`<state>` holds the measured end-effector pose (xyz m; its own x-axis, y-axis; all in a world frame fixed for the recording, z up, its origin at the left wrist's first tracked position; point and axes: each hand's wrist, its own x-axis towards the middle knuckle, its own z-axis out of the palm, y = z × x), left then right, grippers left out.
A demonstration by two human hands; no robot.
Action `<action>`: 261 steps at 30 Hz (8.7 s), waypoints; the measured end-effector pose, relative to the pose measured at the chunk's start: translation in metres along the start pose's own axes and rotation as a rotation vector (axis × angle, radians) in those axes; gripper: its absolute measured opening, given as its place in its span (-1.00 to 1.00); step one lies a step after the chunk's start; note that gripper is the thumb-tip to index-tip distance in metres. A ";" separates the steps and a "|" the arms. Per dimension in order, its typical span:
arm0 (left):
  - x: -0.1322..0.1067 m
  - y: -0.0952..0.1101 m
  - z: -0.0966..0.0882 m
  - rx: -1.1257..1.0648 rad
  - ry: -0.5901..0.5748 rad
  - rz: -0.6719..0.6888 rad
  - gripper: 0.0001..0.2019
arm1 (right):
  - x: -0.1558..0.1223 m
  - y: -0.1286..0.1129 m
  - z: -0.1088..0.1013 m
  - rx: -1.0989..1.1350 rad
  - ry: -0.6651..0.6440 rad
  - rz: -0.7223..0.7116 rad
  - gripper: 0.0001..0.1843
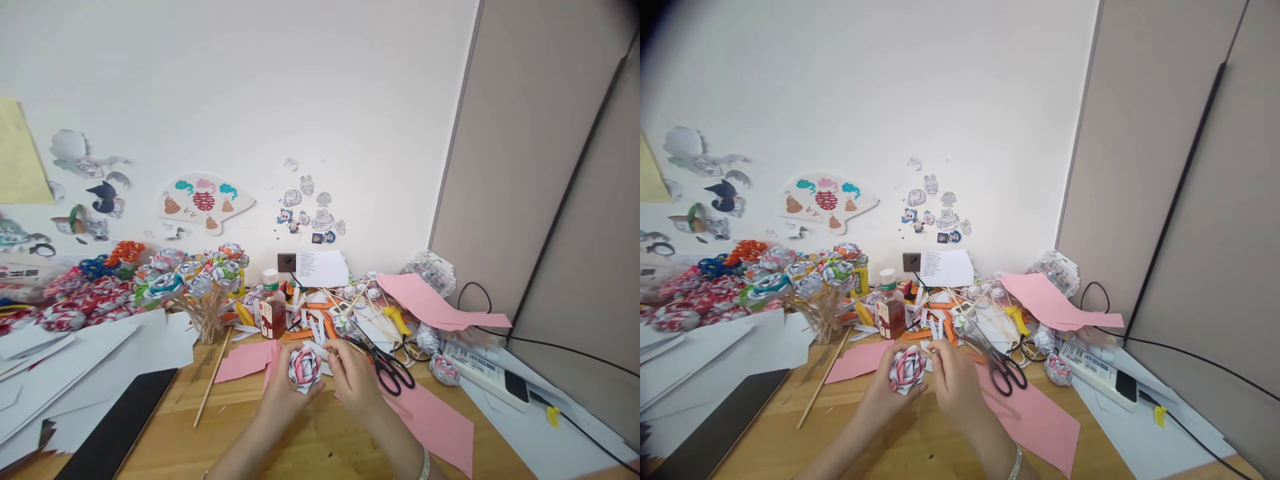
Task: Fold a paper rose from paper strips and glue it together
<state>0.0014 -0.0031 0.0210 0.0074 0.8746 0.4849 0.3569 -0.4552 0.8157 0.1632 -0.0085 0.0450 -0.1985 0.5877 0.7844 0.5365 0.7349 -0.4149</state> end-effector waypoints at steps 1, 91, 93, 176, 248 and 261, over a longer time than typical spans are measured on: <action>0.000 0.000 0.000 -0.004 0.003 0.006 -0.50 | 0.000 0.001 0.002 -0.003 0.012 0.001 -0.78; -0.005 -0.017 0.002 0.258 0.008 0.145 -0.61 | -0.010 0.007 0.021 -0.227 0.024 -0.139 -0.70; -0.005 -0.016 0.002 0.276 0.013 0.146 -0.61 | -0.010 0.007 0.021 -0.222 0.048 -0.141 -0.68; -0.005 -0.019 0.001 0.519 0.071 0.388 -0.66 | -0.004 0.004 0.015 -0.053 -0.031 0.249 -0.85; 0.000 -0.001 0.001 -0.086 0.040 0.045 -0.43 | -0.005 0.000 0.013 -0.088 0.017 0.099 -0.79; -0.004 -0.005 0.001 0.009 -0.085 0.105 -0.42 | -0.001 0.013 0.009 -0.149 -0.075 0.081 -0.83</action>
<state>0.0002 -0.0041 0.0147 0.1244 0.8333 0.5387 0.3583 -0.5440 0.7588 0.1631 0.0030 0.0345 -0.2079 0.6704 0.7123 0.6676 0.6294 -0.3976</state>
